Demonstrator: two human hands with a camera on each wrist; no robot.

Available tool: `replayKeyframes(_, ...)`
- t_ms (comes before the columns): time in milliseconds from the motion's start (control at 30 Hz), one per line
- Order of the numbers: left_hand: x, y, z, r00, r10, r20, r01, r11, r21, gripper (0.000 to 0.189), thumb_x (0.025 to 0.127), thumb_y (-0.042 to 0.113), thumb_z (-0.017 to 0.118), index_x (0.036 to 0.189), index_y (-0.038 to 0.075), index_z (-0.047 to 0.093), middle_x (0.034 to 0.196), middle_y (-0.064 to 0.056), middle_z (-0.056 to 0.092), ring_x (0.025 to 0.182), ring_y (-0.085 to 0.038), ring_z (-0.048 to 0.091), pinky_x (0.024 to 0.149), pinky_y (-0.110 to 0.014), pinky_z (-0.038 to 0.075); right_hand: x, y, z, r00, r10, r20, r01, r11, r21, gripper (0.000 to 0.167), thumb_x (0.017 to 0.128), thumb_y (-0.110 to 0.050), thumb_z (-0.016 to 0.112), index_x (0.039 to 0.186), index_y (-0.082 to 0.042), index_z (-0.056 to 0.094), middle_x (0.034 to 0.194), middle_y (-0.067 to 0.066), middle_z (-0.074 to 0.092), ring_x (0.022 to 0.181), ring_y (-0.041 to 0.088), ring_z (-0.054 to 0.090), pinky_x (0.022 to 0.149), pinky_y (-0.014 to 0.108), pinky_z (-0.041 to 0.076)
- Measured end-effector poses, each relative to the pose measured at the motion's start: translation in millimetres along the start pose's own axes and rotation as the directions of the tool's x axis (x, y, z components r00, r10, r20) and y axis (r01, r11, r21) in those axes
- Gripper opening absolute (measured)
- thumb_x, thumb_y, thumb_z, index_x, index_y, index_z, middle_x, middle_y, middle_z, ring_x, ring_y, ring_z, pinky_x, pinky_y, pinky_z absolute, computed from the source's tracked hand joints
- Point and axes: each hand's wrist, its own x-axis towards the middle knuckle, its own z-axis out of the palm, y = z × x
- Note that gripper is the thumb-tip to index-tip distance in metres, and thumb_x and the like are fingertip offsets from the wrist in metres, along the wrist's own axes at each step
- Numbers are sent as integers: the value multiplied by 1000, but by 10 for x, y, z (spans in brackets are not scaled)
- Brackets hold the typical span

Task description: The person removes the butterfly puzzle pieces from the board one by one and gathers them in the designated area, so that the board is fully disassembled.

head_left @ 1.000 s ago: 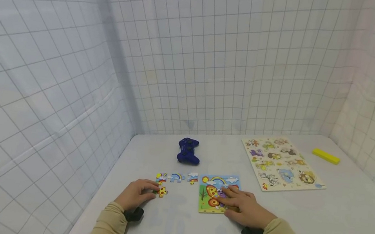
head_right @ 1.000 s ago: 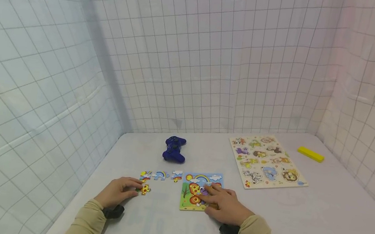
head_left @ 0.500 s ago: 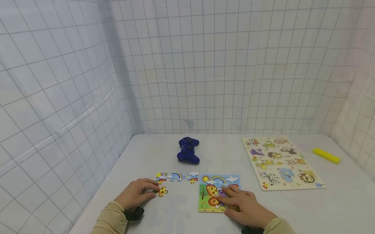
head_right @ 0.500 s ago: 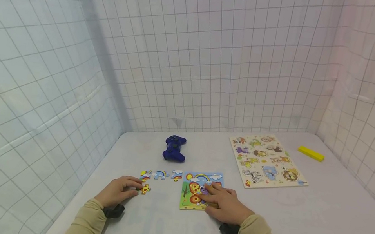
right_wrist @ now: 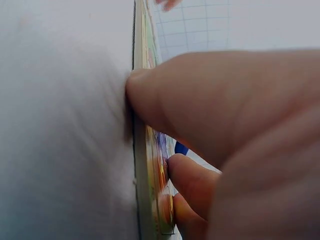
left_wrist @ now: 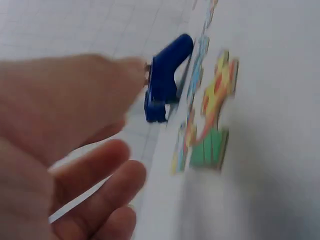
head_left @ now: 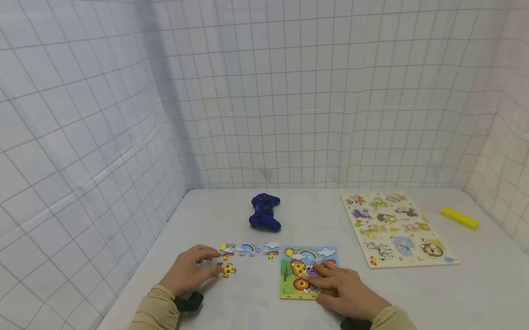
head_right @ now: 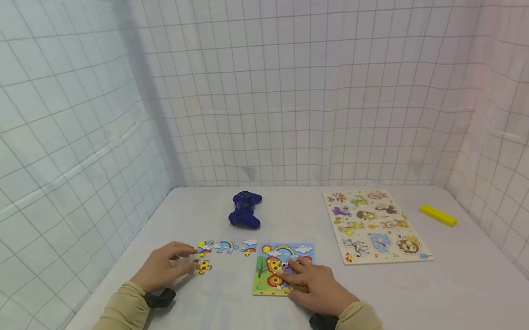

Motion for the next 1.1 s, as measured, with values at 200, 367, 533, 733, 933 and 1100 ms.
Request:
replayKeyframes(200, 123, 601, 321, 990, -136, -23, 120, 931, -346, 31, 96, 17, 75, 124, 5, 70, 114, -12, 74, 94, -16, 72, 80, -25, 58, 15, 20, -19, 999, -26, -32, 26, 1000, 15, 41, 99, -35, 68, 137, -20, 68, 156, 13, 50, 148, 44, 36, 115, 66, 33)
replayKeyframes(367, 265, 1149, 633, 947, -178, 267, 291, 825, -485, 45, 99, 26, 71, 138, 6, 61, 130, -13, 68, 115, -20, 67, 95, -32, 55, 22, 52, -33, 999, -26, -41, 28, 999, 33, 38, 100, -35, 66, 135, -20, 70, 154, 13, 52, 148, 44, 37, 115, 65, 33)
replayKeyframes(533, 513, 1494, 942, 930, -190, 314, 323, 831, -454, 43, 99, 21, 69, 138, 5, 59, 131, -11, 68, 120, -25, 65, 103, -45, 52, 8, 93, -53, 997, -35, -65, 37, 999, 17, 37, 100, -34, 67, 134, -20, 71, 152, 13, 54, 146, 44, 40, 113, 66, 35)
replayKeyframes(733, 591, 1477, 1306, 963, -175, 204, 230, 929, -290, 38, 98, 12, 67, 134, 8, 60, 129, -9, 71, 124, -26, 65, 108, -49, 48, -6, 106, -8, 992, -77, -98, 79, 997, 13, 33, 99, -31, 69, 128, -16, 74, 147, 17, 58, 142, 48, 44, 111, 66, 38)
replayKeyframes(933, 524, 1347, 1419, 982, -124, 140, 157, 955, -251, 40, 97, 10, 69, 136, 9, 60, 121, -3, 76, 121, -23, 67, 107, -48, 49, -4, 66, 7, 988, -89, -128, 88, 996, -15, 34, 97, -32, 71, 125, -13, 75, 146, 19, 59, 140, 48, 46, 109, 65, 40)
replayKeyframes(1100, 507, 1353, 1399, 984, -125, 131, 156, 952, -263, 42, 97, 12, 69, 138, 10, 59, 121, 0, 76, 121, -21, 68, 107, -47, 50, -62, 51, -36, 990, 44, -134, -45, 999, -6, 49, 93, -42, 74, 129, -8, 72, 152, 21, 53, 144, 46, 42, 113, 62, 39)
